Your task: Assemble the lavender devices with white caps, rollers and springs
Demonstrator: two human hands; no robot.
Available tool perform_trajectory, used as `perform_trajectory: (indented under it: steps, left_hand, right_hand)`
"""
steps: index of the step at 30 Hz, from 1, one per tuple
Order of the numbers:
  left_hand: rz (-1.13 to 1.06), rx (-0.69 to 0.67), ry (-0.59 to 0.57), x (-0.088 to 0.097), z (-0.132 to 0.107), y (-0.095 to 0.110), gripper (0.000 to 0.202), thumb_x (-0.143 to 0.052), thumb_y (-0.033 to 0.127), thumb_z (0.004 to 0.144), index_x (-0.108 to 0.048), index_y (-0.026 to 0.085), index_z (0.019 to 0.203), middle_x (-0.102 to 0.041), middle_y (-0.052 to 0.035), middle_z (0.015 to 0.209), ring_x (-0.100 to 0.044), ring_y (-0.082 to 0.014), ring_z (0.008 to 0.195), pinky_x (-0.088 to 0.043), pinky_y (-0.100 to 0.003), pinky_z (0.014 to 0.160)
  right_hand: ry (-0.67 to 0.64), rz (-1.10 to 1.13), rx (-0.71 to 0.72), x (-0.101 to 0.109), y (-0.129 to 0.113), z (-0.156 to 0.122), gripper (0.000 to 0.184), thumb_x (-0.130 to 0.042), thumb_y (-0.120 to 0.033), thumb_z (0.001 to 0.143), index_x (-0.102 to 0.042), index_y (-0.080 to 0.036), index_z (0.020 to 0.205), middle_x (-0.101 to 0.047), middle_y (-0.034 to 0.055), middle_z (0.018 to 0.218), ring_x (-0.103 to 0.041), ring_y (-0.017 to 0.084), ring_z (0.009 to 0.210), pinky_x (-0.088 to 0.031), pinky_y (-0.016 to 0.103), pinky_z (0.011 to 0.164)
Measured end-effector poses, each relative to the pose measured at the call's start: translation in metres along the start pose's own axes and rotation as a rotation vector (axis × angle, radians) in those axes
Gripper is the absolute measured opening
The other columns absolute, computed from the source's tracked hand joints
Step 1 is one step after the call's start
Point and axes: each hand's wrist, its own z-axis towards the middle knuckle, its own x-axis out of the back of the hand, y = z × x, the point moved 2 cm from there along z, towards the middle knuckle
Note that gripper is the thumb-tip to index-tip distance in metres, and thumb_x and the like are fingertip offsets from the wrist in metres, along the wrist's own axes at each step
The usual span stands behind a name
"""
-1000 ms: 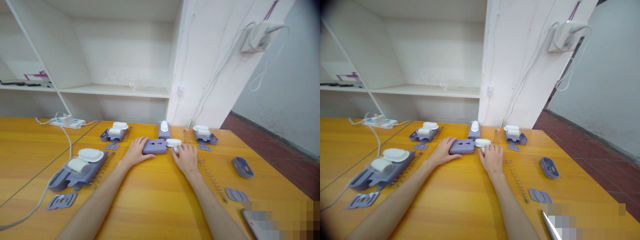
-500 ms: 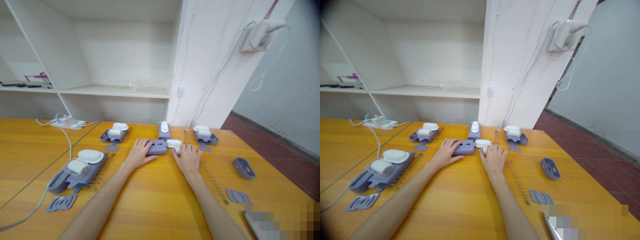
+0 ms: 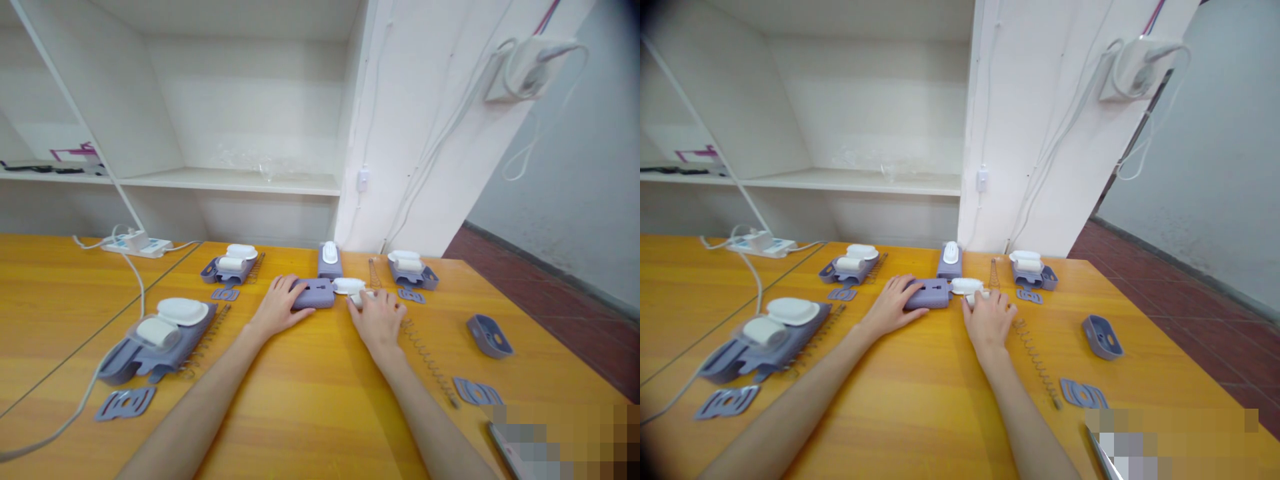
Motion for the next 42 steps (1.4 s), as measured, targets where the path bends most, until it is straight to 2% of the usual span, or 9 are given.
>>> perform_trajectory:
  steps: [4,11,14,16,19,23,33,36,42]
  left_hand:
    - [-0.012,0.001,-0.016,0.005,-0.002,-0.002,0.051,-0.05,0.053,0.079,-0.051,0.023,0.122,-0.05,-0.0115,0.124,-0.044,-0.0283,0.116,-0.031,-0.046,0.101]
    - [-0.103,-0.05,-0.154,0.011,-0.01,0.009,0.042,-0.043,0.046,0.084,-0.054,0.021,0.115,-0.063,-0.0088,0.095,-0.061,-0.0216,0.084,-0.047,-0.033,0.074]
    - [-0.071,-0.11,-0.109,0.013,-0.007,0.022,0.039,-0.041,0.041,0.085,-0.054,0.019,0.115,-0.059,-0.0125,0.112,-0.056,-0.0252,0.103,-0.044,-0.038,0.087]
    - [-0.078,-0.179,-0.081,0.014,-0.005,0.031,0.04,-0.044,0.041,0.084,-0.054,0.02,0.116,-0.047,-0.0131,0.132,-0.044,-0.0275,0.12,-0.036,-0.042,0.099]
    - [-0.116,-0.283,-0.136,0.011,-0.005,0.039,0.05,-0.048,0.044,0.081,-0.047,0.021,0.125,-0.034,-0.0104,0.143,-0.03,-0.0268,0.132,-0.027,-0.044,0.106]
    - [-0.093,-0.274,-0.231,0.009,-0.008,0.045,0.062,-0.049,0.047,0.079,-0.037,0.02,0.134,-0.033,-0.0106,0.144,-0.029,-0.0273,0.132,-0.029,-0.044,0.106]
    - [0.11,-0.124,-0.263,0.031,0.003,0.077,0.039,-0.043,0.035,0.082,-0.052,0.019,0.117,-0.053,-0.0121,0.12,-0.049,-0.0287,0.104,-0.047,-0.042,0.081]
    - [0.091,-0.081,-0.243,0.028,0.001,0.076,0.038,-0.043,0.036,0.083,-0.053,0.02,0.116,-0.053,-0.012,0.119,-0.048,-0.0288,0.105,-0.047,-0.042,0.08]
    - [-0.179,-0.088,-0.231,0.014,-0.004,0.05,0.051,-0.05,0.048,0.081,-0.047,0.023,0.125,-0.036,-0.0079,0.141,-0.033,-0.0239,0.129,-0.031,-0.041,0.105]
  right_hand:
    - [-0.054,0.066,-0.123,-0.005,0.003,0.006,0.039,-0.055,-0.049,0.077,-0.065,-0.021,0.102,-0.053,0.0164,0.1,-0.044,0.033,0.096,-0.031,0.044,0.074]
    - [-0.092,0.13,-0.16,0.004,0.005,0.014,0.039,-0.059,-0.044,0.071,-0.065,-0.022,0.104,-0.05,0.0147,0.096,-0.046,0.033,0.094,-0.034,0.042,0.072]
    - [-0.116,0.172,-0.155,0.003,0.009,0.016,0.039,-0.063,-0.043,0.067,-0.066,-0.021,0.099,-0.049,0.0143,0.095,-0.046,0.032,0.093,-0.036,0.04,0.073]
    - [-0.122,0.213,-0.142,-0.001,0.012,0.018,0.039,-0.065,-0.042,0.064,-0.066,-0.02,0.097,-0.048,0.0136,0.095,-0.046,0.031,0.093,-0.037,0.038,0.075]
    - [-0.153,0.274,-0.13,-0.009,0.014,0.02,0.037,-0.066,-0.038,0.063,-0.064,-0.018,0.095,-0.047,0.0114,0.094,-0.046,0.028,0.094,-0.038,0.034,0.079]
    - [-0.221,0.306,-0.13,-0.013,0.014,0.02,0.035,-0.064,-0.035,0.065,-0.062,-0.018,0.095,-0.047,0.0104,0.094,-0.048,0.026,0.093,-0.037,0.031,0.082]
    - [-0.191,0.23,-0.132,-0.002,0.013,0.019,0.043,-0.066,-0.043,0.064,-0.063,-0.016,0.097,-0.046,0.0132,0.097,-0.048,0.028,0.097,-0.039,0.033,0.081]
    - [-0.172,0.214,-0.127,0.0,0.013,0.019,0.046,-0.068,-0.044,0.062,-0.061,-0.015,0.098,-0.046,0.0128,0.098,-0.048,0.027,0.097,-0.04,0.031,0.08]
    - [-0.179,0.074,-0.109,0.008,0.008,0.017,0.047,-0.068,-0.044,0.066,-0.056,-0.015,0.101,-0.051,0.0111,0.094,-0.053,0.027,0.092,-0.04,0.032,0.073]
